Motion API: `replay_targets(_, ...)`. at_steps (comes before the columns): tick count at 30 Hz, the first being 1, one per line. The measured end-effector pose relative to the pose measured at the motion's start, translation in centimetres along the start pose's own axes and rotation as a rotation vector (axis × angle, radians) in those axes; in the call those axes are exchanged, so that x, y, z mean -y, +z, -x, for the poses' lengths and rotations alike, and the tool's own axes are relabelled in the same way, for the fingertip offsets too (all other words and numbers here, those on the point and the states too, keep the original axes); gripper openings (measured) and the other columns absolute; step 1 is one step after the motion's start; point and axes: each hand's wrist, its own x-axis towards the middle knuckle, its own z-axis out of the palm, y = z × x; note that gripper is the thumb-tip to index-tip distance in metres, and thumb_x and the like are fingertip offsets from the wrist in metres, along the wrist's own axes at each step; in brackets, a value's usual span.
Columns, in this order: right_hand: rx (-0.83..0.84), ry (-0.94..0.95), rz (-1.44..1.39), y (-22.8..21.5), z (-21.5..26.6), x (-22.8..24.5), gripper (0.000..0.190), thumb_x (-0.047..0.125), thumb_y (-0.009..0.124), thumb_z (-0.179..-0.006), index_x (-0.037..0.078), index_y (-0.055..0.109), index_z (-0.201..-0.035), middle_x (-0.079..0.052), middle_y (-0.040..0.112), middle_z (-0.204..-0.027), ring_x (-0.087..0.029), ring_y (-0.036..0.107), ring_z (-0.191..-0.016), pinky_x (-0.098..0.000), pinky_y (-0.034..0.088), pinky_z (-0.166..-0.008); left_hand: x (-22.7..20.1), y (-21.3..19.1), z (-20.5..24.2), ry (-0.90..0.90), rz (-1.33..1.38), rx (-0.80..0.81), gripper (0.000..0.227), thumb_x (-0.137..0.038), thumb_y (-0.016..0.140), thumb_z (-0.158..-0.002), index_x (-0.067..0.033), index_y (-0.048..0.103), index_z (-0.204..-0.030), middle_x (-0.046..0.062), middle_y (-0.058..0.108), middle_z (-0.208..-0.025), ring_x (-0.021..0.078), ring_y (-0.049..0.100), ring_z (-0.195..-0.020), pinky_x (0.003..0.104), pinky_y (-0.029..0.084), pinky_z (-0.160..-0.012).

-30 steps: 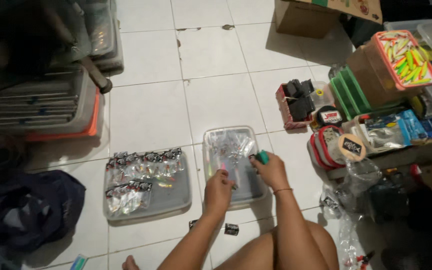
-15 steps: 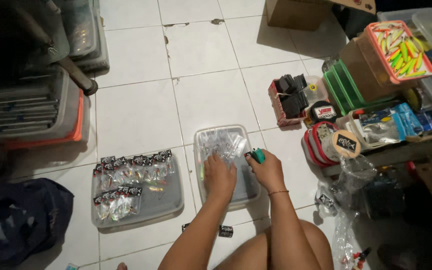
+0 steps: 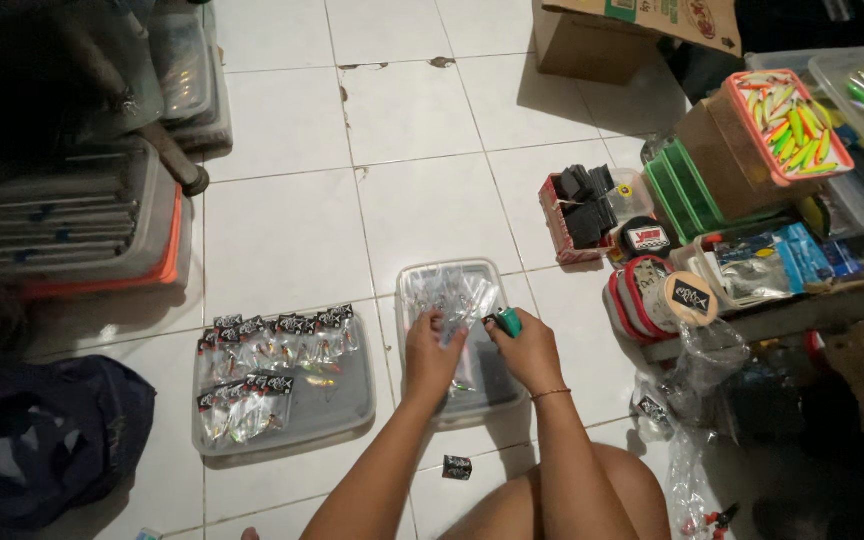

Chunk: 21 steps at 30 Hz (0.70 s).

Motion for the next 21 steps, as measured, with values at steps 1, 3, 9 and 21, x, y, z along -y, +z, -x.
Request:
replay_targets(1,0.005,-0.003,0.002,0.3,-0.4,-0.6,0.022,0.028,0.077,-0.087,0.007,0.072,-0.093,-0.013,0.074,-0.079,-0.03,0.074,-0.082,-0.0391,0.056,-0.078,0.7,0.0,-0.5,-0.003,0.0,-0.005,0.047,-0.023,0.084,-0.083,-0.0016,0.061,-0.117,0.022,0.066,-0.099,0.043,0.067,-0.098,0.048,0.054,-0.088)
replay_targets(3,-0.041,-0.074,-0.122,1.1,-1.3,-1.7,0.027,0.031,0.08,-0.087,0.006,0.075,-0.096,-0.018,0.071,-0.068,-0.03,0.07,-0.064,-0.0386,0.053,-0.062,2.1,-0.4,-1.6,-0.356,0.452,0.077,0.041,-0.028,0.064,-0.099,-0.0108,0.062,-0.137,0.017,0.07,-0.11,0.027,0.074,-0.09,0.035,0.061,-0.078)
replay_targets(9,0.045,-0.166,-0.635,0.4,1.8,2.9,0.032,0.016,0.084,-0.083,-0.004,0.075,-0.107,-0.019,0.073,-0.069,-0.02,0.062,-0.053,-0.0276,0.048,-0.05,-5.2,-11.5,2.3,-0.539,1.208,0.187,0.039,-0.024,0.048,-0.108,-0.0007,0.062,-0.136,0.03,0.071,-0.117,0.0423,0.073,-0.109,0.046,0.061,-0.09)
replay_targets(21,0.266,-0.358,-0.559,2.3,12.3,11.2,0.019,0.014,0.076,-0.09,-0.001,0.075,-0.102,-0.012,0.074,-0.077,-0.019,0.068,-0.07,-0.0306,0.058,-0.069,-7.5,-22.4,9.8,-0.615,1.051,0.134,0.035,-0.021,0.055,-0.102,0.0067,0.067,-0.119,0.03,0.075,-0.115,0.04,0.077,-0.1,0.044,0.063,-0.091)
